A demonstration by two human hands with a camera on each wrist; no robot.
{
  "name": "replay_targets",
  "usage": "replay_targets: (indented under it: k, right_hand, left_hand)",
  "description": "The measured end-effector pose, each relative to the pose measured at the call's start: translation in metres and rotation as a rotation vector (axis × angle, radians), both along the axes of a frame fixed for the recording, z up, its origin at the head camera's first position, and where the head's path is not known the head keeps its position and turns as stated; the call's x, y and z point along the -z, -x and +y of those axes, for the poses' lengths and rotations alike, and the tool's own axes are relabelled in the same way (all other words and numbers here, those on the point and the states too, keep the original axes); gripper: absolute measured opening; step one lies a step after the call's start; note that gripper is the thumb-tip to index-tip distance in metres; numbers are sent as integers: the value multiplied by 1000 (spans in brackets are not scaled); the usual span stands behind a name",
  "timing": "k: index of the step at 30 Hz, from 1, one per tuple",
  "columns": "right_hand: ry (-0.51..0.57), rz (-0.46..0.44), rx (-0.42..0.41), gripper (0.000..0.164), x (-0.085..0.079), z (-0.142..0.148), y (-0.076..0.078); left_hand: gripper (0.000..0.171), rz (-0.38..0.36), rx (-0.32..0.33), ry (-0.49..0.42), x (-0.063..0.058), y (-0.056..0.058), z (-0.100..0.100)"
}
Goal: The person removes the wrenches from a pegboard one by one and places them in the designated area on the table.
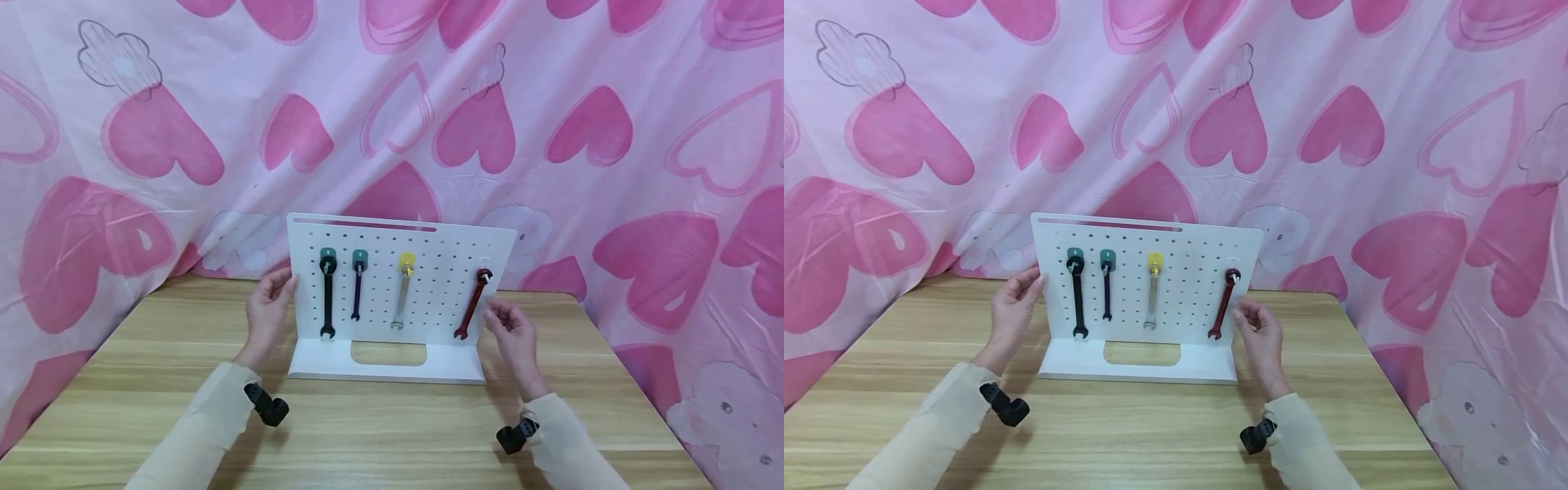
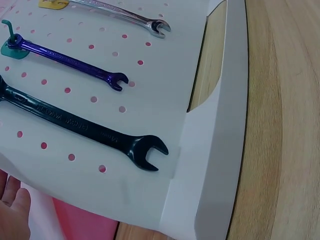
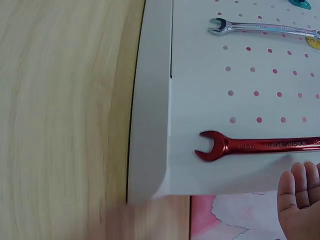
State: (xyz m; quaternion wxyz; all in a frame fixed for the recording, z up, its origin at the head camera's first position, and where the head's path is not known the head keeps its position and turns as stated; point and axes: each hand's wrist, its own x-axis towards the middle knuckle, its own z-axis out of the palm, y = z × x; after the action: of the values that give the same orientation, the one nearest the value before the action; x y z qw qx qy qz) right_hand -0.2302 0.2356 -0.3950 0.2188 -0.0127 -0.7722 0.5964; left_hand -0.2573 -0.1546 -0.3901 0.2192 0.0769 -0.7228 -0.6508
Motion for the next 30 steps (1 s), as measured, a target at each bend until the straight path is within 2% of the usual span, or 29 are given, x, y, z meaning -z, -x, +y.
replay_targets:
  k: [8, 19, 22, 25, 28, 30]
  right_hand:
    - [131, -81, -32, 32, 1, -6, 3]
    - [158, -116, -10, 34, 4, -12, 6]
    - [175, -87, -14, 33, 8, -12, 8]
    - [207, -21, -43, 34, 22, -7, 15]
    - [245, 51, -98, 35, 53, 7, 34]
    - [227, 40, -90, 38, 68, 14, 45]
  left_hand:
    - [36, 18, -29, -20, 1, 1, 3]
    - [34, 7, -66, -7, 3, 3, 5]
    - [32, 7, -67, -12, 3, 2, 6]
    - [30, 9, -70, -18, 3, 2, 7]
    - [30, 7, -71, -20, 2, 1, 7]
    - [30, 9, -69, -21, 2, 2, 7]
